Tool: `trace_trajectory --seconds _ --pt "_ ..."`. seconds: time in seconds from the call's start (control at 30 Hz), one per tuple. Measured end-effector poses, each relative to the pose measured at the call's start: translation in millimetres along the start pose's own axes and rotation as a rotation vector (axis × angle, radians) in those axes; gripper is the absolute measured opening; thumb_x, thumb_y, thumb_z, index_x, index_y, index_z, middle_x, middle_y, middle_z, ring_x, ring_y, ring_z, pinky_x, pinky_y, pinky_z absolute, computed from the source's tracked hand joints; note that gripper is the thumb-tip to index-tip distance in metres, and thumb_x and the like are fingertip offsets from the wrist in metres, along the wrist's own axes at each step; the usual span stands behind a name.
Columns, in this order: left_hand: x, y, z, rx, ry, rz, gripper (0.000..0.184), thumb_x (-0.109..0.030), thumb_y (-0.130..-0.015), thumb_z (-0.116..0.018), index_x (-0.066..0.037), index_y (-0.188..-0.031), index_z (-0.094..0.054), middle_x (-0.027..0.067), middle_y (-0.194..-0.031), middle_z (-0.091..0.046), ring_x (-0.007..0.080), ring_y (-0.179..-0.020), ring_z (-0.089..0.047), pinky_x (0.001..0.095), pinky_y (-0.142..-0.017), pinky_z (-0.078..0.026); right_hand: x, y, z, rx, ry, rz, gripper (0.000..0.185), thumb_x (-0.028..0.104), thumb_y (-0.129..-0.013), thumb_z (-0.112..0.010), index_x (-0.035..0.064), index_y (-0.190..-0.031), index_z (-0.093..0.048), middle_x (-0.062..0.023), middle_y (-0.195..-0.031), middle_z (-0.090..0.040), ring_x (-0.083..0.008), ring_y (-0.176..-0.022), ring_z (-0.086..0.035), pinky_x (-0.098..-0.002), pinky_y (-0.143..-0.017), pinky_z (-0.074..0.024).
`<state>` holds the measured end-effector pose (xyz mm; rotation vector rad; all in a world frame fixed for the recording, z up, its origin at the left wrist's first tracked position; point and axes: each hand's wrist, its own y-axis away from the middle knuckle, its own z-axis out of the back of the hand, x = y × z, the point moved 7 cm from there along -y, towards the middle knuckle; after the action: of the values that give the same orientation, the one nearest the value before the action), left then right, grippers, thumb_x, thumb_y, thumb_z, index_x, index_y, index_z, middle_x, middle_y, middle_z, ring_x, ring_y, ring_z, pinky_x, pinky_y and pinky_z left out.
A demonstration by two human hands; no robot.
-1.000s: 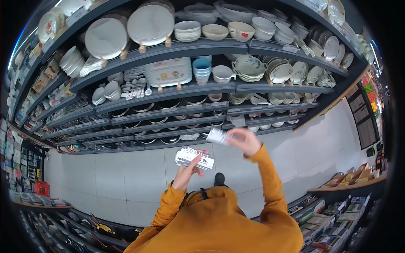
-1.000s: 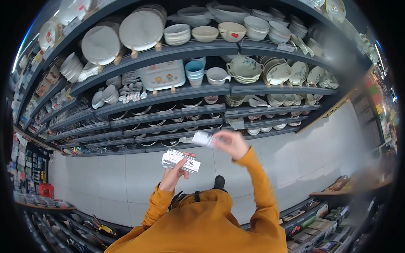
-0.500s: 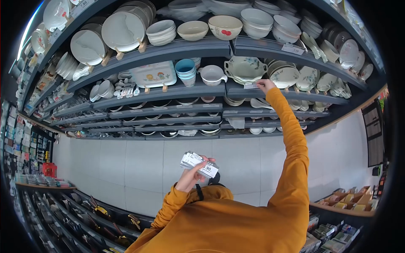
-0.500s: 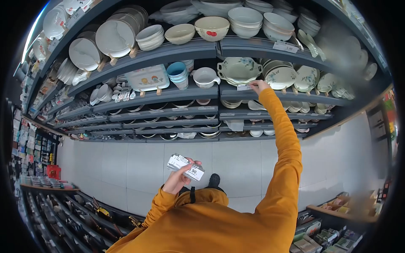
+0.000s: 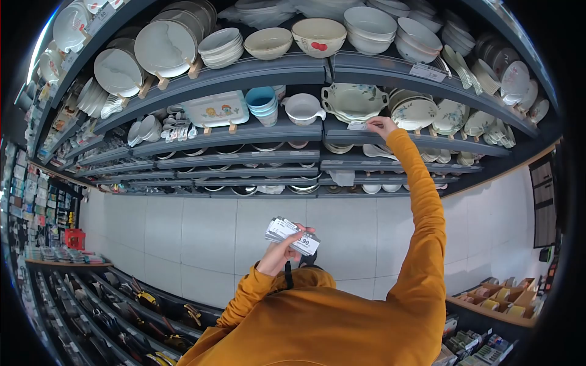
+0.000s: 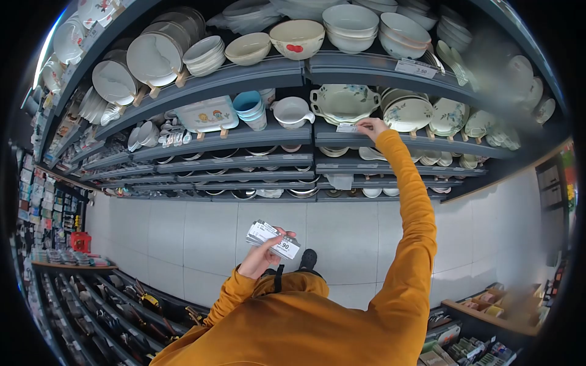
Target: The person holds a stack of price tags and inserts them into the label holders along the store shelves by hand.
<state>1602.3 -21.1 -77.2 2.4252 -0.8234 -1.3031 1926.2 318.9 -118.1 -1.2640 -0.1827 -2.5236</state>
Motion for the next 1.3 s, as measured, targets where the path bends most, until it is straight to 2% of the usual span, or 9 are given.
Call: trace_trajectory --seconds 0.5,0.6,0.7,0.87,1.03,1.13,1.17,1.23,1.3 --pt "0 1 10 -0.036 0.037 0.011 0.017 -0.018 -0.091 -0.056 -0.009 -0.106 -0.055 0.0112 -0.113 -0.062 0.0088 -0.07 -0.06 0.0194 -0.049 -0.043 -12 0 7 -0.031 -0.066 0.023 0.022 -0.012 -0.078 -0.057 0.0044 -0.093 -0.061 -0.0031 -0.087 -0.064 -0.0125 -0.086 -0.06 -0.0249 -0.078 -0.048" --pt "1 2 14 -0.034 0.035 0.009 0.017 -0.018 -0.091 -0.056 -0.009 -0.106 -0.055 0.0112 -0.113 -0.062 0.0088 -0.07 -0.06 0.0197 -0.049 -0.043 -19 4 8 -0.056 -0.183 -0.118 0.022 -0.011 -0.079 -0.058 0.0051 -0.094 -0.062 -0.0019 -0.085 -0.063 -0.0129 -0.086 -0.06 -0.025 -0.077 -0.048" --pt "1 2 15 -0.033 0.034 0.015 0.017 -0.017 -0.091 -0.056 -0.009 -0.106 -0.055 0.0112 -0.113 -0.062 0.0091 -0.069 -0.059 0.0201 -0.05 -0.044 -12 5 6 -0.075 0.01 -0.007 0.022 -0.01 -0.079 -0.057 0.0062 -0.093 -0.063 -0.0017 -0.085 -0.062 -0.0128 -0.084 -0.06 -0.0254 -0.076 -0.0481" --pt "-4 7 14 -0.011 0.038 -0.006 0.021 -0.017 -0.091 -0.054 -0.006 -0.11 -0.055 0.011 -0.114 -0.062 0.0094 -0.07 -0.059 0.0201 -0.051 -0.044 23 27 -5 -0.26 0.44 0.207 0.01 0.007 -0.082 -0.061 0.0095 -0.091 -0.065 -0.0093 -0.089 -0.063 -0.0284 -0.087 -0.061 -0.0362 -0.077 -0.0485" --pt "-10 23 22 0.057 0.036 -0.001 0.029 -0.021 -0.092 -0.052 -0.005 -0.117 -0.056 0.0087 -0.109 -0.063 0.008 -0.068 -0.058 0.0199 -0.05 -0.043 38 45 -24 -0.47 0.513 0.332 0.019 0.005 -0.08 -0.061 0.0029 -0.099 -0.065 -0.0129 -0.097 -0.059 -0.0324 -0.094 -0.056 -0.039 -0.082 -0.0452" --pt "-9 32 43 0.026 -0.091 -0.033 0.036 -0.027 -0.092 -0.055 -0.002 -0.119 -0.056 0.0047 -0.091 -0.064 0.0087 -0.055 -0.053 0.0213 -0.051 -0.043 103 80 -50 -0.64 0.354 0.303 0.016 0.003 -0.085 -0.058 0.0023 -0.1 -0.061 -0.0164 -0.097 -0.059 -0.0338 -0.091 -0.057 -0.0369 -0.08 -0.046" --pt "-11 35 48 0.012 -0.108 -0.071 0.037 -0.028 -0.092 -0.056 -0.002 -0.119 -0.056 0.0041 -0.086 -0.064 0.0089 -0.053 -0.053 0.0213 -0.05 -0.043 100 89 -76 -0.632 0.047 0.305 0.011 0.006 -0.088 -0.058 0.002 -0.097 -0.06 -0.0132 -0.092 -0.062 -0.0267 -0.084 -0.06 -0.0339 -0.076 -0.0475" --pt "-16 45 64 0.005 -0.131 -0.119 0.037 -0.028 -0.093 -0.056 -0.002 -0.12 -0.056 0.004 -0.085 -0.063 0.0086 -0.052 -0.052 0.0213 -0.048 -0.042 169 123 -147 -0.308 -0.468 0.079 0.011 0.012 -0.092 -0.057 0.0023 -0.092 -0.062 -0.0035 -0.087 -0.063 -0.0107 -0.079 -0.057 -0.0274 -0.072 -0.048" --pt "-19 57 83 -0.01 -0.155 -0.165 0.038 -0.028 -0.093 -0.056 -0.002 -0.121 -0.056 0.0036 -0.082 -0.063 0.0082 -0.051 -0.052 0.0214 -0.047 -0.042 230 164 -225 -0.004 -0.584 0.0 0.011 0.013 -0.091 -0.059 0.0024 -0.093 -0.061 -0.0032 -0.086 -0.063 -0.0096 -0.078 -0.058 -0.0247 -0.074 -0.0476"
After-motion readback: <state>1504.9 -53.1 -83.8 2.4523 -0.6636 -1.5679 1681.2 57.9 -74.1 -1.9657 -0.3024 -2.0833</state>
